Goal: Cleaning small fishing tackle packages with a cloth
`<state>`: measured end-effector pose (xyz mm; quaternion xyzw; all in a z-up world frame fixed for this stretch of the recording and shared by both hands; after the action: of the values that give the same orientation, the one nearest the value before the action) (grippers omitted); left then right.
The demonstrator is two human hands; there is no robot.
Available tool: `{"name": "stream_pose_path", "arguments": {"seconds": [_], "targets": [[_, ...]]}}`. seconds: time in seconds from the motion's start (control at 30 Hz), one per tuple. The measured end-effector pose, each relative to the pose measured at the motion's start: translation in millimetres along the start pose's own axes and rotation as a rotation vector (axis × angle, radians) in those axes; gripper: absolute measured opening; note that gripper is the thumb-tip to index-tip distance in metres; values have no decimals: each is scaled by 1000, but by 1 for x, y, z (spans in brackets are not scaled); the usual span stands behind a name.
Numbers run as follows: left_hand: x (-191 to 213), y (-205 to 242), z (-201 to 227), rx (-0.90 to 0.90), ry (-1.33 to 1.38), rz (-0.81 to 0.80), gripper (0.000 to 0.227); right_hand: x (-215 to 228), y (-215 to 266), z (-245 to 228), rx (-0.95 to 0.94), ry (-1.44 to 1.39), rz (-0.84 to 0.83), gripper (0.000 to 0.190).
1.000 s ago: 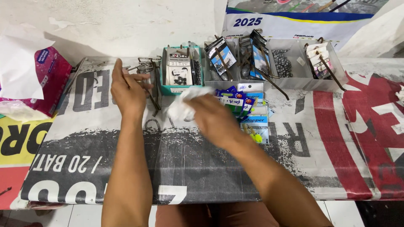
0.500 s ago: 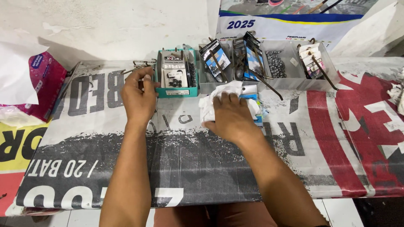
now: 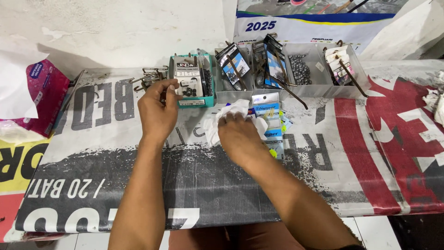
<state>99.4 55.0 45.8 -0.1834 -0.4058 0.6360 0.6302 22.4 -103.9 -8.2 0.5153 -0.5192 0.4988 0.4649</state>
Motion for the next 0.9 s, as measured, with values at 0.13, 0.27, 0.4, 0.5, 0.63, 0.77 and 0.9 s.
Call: {"name": "stream_pose_path", "arguments": {"seconds": [0.13, 0.27, 0.4, 0.5, 0.63, 0.77, 0.9], "targets": [[-5, 1, 5, 16, -4, -26, 20, -13, -3, 2, 28, 24, 74, 36], [-6, 4, 0, 32, -70, -68, 18, 1, 5, 0, 3, 33, 112, 37], [-3, 4, -12, 50, -122, -98, 18, 9, 3, 3, 7, -15, 87, 30], [-4, 4, -15, 60, -140, -112, 20, -2, -10, 15, 25, -133, 84, 24], [-6, 4, -3, 47, -126, -130, 20, -2, -8, 15, 38, -199, 86, 23], [-6, 4, 1, 24, -114, -111, 18, 2, -15, 22, 25, -259, 119, 19], [-5, 3, 1, 6, -108, -102, 17, 4, -22, 31, -31, -404, 110, 19]]}}
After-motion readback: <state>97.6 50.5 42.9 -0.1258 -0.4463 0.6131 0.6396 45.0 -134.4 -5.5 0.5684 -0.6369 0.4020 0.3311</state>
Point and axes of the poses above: each hand's wrist, its own y-axis away from the middle knuckle, its own x-axis out of the back of the hand, z = x × y, the point moved 8 cm from there along -y, towards the middle knuckle, and after that the axes turned 12 degrees about -x, right-handed, at the moved point
